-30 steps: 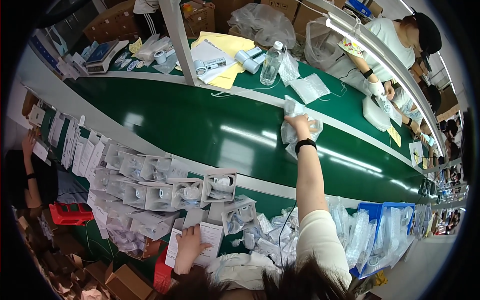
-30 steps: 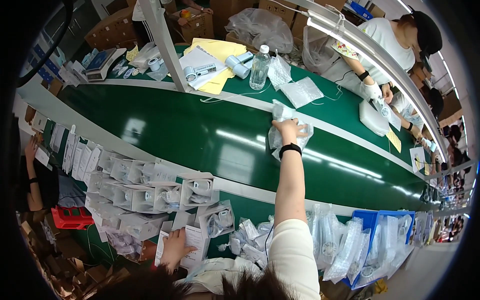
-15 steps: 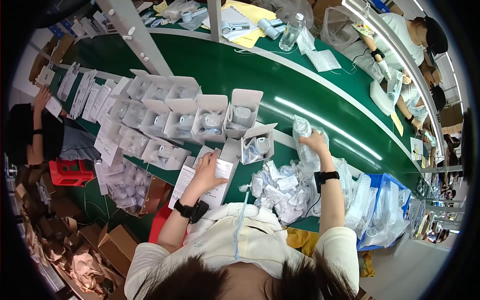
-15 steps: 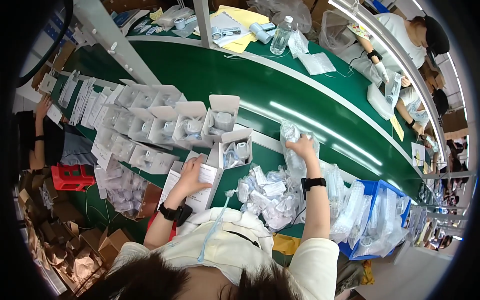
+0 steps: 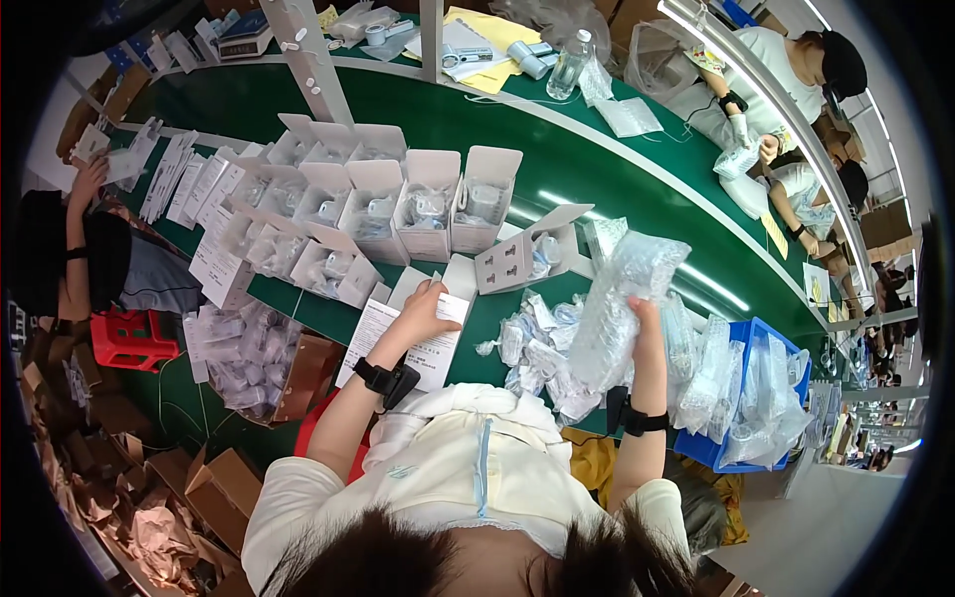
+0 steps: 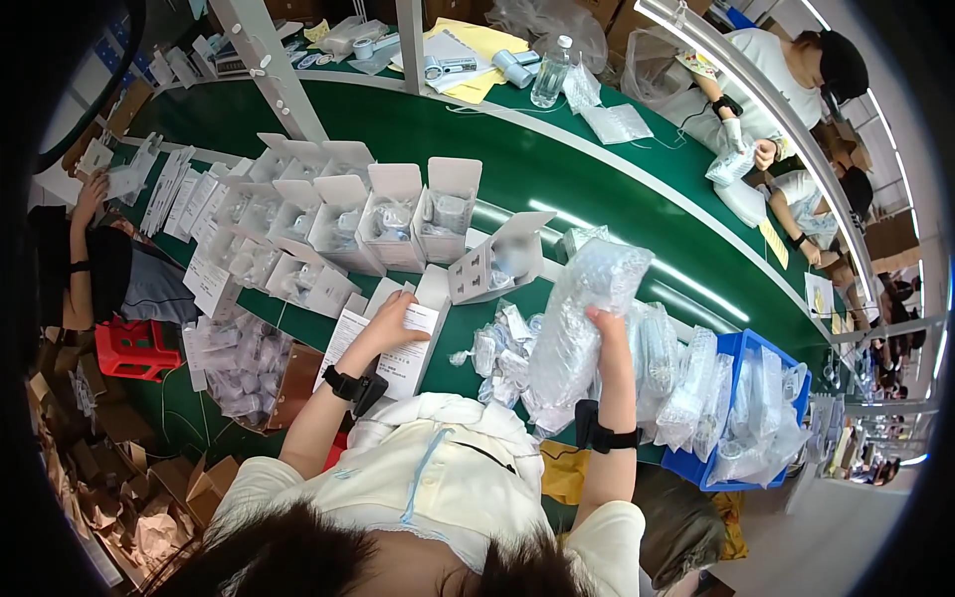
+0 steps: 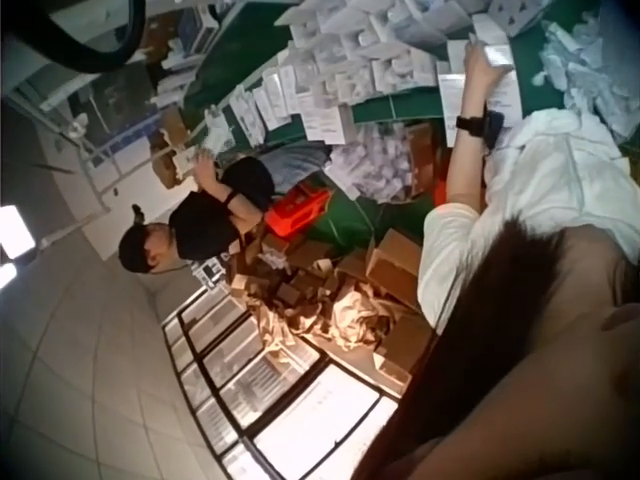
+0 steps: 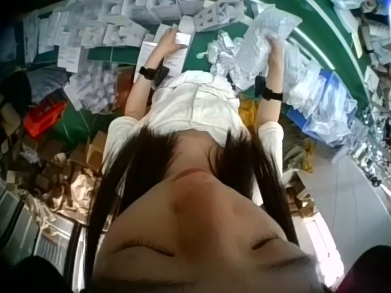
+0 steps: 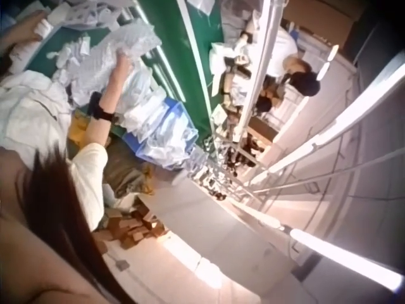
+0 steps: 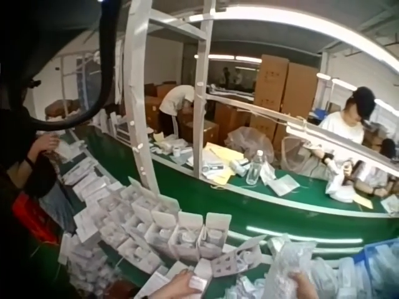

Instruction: The person folds white boxes, inserts a manual and a bubble-wrapped handheld fan into each, and then closes the box flaps. They repeat this process multiple times, placing the finished packages onto the green assembly line.

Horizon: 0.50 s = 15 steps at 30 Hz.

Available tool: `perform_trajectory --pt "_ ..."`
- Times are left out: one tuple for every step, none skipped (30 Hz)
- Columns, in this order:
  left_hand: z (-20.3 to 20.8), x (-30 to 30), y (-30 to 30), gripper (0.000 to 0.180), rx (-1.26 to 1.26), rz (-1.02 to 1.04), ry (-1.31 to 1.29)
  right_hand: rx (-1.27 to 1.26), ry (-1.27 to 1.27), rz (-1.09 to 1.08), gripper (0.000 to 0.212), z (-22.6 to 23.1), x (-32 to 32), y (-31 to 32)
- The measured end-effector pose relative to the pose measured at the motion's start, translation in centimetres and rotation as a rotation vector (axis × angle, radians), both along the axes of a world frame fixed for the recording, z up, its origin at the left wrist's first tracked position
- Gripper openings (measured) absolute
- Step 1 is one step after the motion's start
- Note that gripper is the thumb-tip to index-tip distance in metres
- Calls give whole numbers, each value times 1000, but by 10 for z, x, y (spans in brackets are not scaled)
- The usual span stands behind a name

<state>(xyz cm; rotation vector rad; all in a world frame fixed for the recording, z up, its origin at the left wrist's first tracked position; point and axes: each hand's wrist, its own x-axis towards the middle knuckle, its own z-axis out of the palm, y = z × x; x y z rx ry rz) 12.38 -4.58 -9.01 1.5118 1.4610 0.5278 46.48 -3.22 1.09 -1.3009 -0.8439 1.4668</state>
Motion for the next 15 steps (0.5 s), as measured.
perform_trajectory --pt "2 3 2 66 19 -37 96 -36 48 -30 55 -12 -4 6" --pt "3 6 4 66 39 -72 193 -72 96 -59 55 -25 -8 12" --pt "4 8 5 66 58 -98 295 -69 95 -57 55 -39 -15 18" --pt "3 11 4 66 61 -95 295 -54 125 -47 56 -53 -22 25" --pt "1 13 3 66 72 -97 344 -41 155 -30 56 -59 -32 33" --pt "-1 16 2 66 82 -99 395 -40 156 -20 56 -54 -43 39" --pt "-2 18 1 66 91 -102 447 42 95 35 57 -48 -53 45" --pt "-2 20 1 66 90 -94 449 124 36 86 57 -39 -64 49" --pt "-1 24 1 66 117 -114 449 205 -24 137 58 -32 -71 53" --pt "1 28 0 66 144 -137 448 205 -21 143 58 -25 -76 56" --pt "2 31 -1 66 171 -160 447 183 -180 136 54 -18 -81 58" --pt "3 33 -2 66 169 -154 449 162 -338 128 49 -12 -85 60" --pt "11 36 -3 64 170 -133 445 141 -498 115 45 -10 -86 62" --pt "18 38 -4 62 172 -111 440 142 -498 118 45 -12 -85 62" --pt "25 38 -5 61 174 -87 436 171 -344 15 44 -14 -83 63"
